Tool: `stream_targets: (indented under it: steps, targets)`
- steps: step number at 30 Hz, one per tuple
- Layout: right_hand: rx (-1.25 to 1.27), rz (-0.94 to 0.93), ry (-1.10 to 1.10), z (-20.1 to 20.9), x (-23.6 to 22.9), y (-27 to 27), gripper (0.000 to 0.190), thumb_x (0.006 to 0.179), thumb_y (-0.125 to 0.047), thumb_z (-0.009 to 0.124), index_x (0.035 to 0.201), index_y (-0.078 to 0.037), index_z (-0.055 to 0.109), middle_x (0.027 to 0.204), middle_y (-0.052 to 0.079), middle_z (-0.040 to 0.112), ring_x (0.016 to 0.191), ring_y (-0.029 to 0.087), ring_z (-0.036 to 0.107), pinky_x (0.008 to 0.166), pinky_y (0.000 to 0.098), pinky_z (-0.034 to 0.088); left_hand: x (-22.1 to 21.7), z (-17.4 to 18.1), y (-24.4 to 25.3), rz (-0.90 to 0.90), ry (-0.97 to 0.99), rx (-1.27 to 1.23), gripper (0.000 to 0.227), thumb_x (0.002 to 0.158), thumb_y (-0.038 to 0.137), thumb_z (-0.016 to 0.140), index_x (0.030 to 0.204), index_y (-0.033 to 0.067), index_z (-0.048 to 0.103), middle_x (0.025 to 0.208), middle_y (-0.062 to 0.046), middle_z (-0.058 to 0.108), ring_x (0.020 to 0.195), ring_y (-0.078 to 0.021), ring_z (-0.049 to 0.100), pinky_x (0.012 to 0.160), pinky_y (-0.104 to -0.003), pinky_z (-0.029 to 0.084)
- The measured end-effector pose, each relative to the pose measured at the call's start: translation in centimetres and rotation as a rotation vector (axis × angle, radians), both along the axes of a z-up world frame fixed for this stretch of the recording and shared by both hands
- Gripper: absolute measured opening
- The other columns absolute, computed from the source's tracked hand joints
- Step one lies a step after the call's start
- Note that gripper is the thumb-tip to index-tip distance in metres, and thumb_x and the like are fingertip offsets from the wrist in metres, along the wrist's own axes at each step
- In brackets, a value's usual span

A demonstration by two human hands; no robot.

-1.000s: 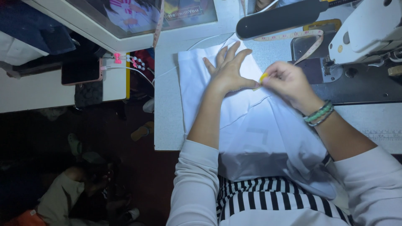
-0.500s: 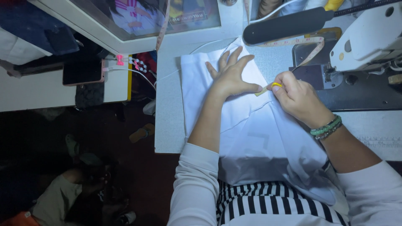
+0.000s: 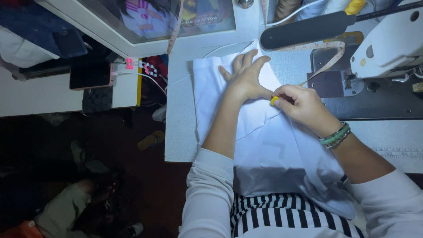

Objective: Measuring and marking a white garment on a sewing workstation using a tape measure and a marking tool.

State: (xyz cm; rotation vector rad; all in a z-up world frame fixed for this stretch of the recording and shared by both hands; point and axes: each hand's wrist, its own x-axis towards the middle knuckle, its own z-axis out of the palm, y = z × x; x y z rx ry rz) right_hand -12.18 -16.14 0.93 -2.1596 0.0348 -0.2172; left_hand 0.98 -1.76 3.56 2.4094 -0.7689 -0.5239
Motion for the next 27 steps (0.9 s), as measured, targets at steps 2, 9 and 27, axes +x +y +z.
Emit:
stream_targets:
  steps: [2, 9, 27]
  targets:
    - [-0.091, 0.027, -0.025, 1.5, 0.0, 0.9, 0.01, 0.089, 0.003, 0.071, 0.098, 0.0, 0.076, 0.071, 0.018, 0.068, 0.068, 0.028, 0.07, 0.065, 0.0326, 0.053, 0.1, -0.1, -0.1, -0.014, -0.022, 0.02, 0.109, 0.052, 0.033, 0.106, 0.146, 0.0157, 0.055, 0.161, -0.022, 0.03, 0.149, -0.0485, 0.013, 0.097, -0.092, -0.012]
    - [-0.466, 0.045, -0.2, -3.3, -0.1, 0.5, 0.008, 0.087, -0.001, 0.074, 0.088, -0.008, 0.071, 0.064, 0.007, 0.065, 0.062, 0.024, 0.068, 0.062, 0.0294, 0.052, 0.1, -0.1, 0.0, -0.022, -0.048, 0.026, 0.11, 0.051, 0.032, 0.106, 0.147, 0.0162, 0.054, 0.159, -0.021, 0.033, 0.148, -0.0473, 0.015, 0.097, -0.092, -0.011]
    - [-0.646, 0.172, -0.155, -2.8, 0.5, 0.1, 0.014, 0.083, 0.003, 0.067, 0.079, -0.011, 0.069, 0.059, 0.007, 0.063, 0.052, 0.02, 0.06, 0.052, 0.0271, 0.047, -0.2, 0.3, 0.4, -0.032, -0.025, -0.007, 0.109, 0.053, 0.031, 0.105, 0.147, 0.0139, 0.053, 0.16, -0.02, 0.031, 0.15, -0.0449, 0.012, 0.102, -0.088, -0.015]
